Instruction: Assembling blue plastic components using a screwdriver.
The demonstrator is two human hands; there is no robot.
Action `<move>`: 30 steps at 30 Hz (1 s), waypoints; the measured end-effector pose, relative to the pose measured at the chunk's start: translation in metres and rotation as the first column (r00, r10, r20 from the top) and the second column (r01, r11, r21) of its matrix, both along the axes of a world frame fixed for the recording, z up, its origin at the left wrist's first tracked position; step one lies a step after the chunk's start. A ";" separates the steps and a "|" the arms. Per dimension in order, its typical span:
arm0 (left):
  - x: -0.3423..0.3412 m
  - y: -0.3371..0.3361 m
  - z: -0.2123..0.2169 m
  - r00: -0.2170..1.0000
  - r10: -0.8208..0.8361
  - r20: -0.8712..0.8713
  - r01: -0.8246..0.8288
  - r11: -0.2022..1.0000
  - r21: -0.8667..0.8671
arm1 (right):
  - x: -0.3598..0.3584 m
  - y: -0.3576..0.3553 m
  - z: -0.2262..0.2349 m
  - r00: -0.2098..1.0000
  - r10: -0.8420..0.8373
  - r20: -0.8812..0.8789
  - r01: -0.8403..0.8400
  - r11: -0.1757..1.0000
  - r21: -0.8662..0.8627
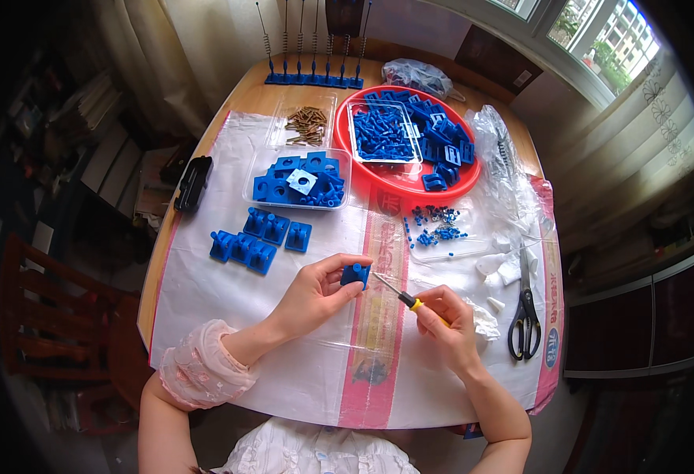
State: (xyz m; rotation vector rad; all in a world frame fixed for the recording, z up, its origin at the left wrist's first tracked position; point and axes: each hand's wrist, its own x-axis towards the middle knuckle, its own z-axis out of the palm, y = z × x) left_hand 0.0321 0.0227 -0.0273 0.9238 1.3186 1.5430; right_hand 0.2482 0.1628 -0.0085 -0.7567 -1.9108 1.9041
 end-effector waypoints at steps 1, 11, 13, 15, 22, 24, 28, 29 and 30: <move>0.000 -0.001 0.000 1.000 0.006 -0.022 -0.006 1.000 0.002 | 0.002 0.004 0.002 1.000 0.001 -0.002 -0.001 1.000 0.001; 0.021 -0.007 0.008 0.902 0.003 -0.431 0.005 1.000 0.017 | -0.001 -0.015 -0.003 0.992 0.080 -0.095 -0.069 0.991 0.113; 0.029 -0.009 0.005 0.848 0.014 -0.529 0.018 0.998 0.056 | 0.000 -0.019 -0.005 0.997 0.069 -0.029 -0.063 0.980 0.187; 0.035 -0.011 0.005 0.818 0.004 -0.575 0.044 0.997 0.069 | -0.002 -0.022 -0.010 0.999 0.036 0.010 -0.038 0.965 0.260; 0.038 -0.011 0.009 0.785 -0.050 -0.617 0.077 0.997 0.016 | 0.000 -0.018 -0.009 1.000 -0.008 0.025 0.000 0.959 0.284; 0.036 -0.010 0.010 0.829 -0.049 -0.556 0.057 0.998 -0.004 | 0.000 -0.017 -0.010 1.000 -0.013 0.012 0.010 0.981 0.195; 0.037 -0.010 0.004 0.832 -0.017 -0.555 0.047 0.998 0.040 | -0.006 -0.020 -0.014 0.991 -0.057 -0.119 0.061 0.997 0.037; 0.037 -0.010 0.005 0.832 -0.004 -0.555 0.042 0.998 0.056 | -0.006 -0.020 -0.013 0.992 -0.053 -0.110 0.057 0.998 0.036; 0.037 -0.009 0.006 0.832 0.009 -0.555 0.038 0.997 0.072 | -0.005 -0.020 -0.013 0.994 -0.049 -0.102 0.053 0.998 0.035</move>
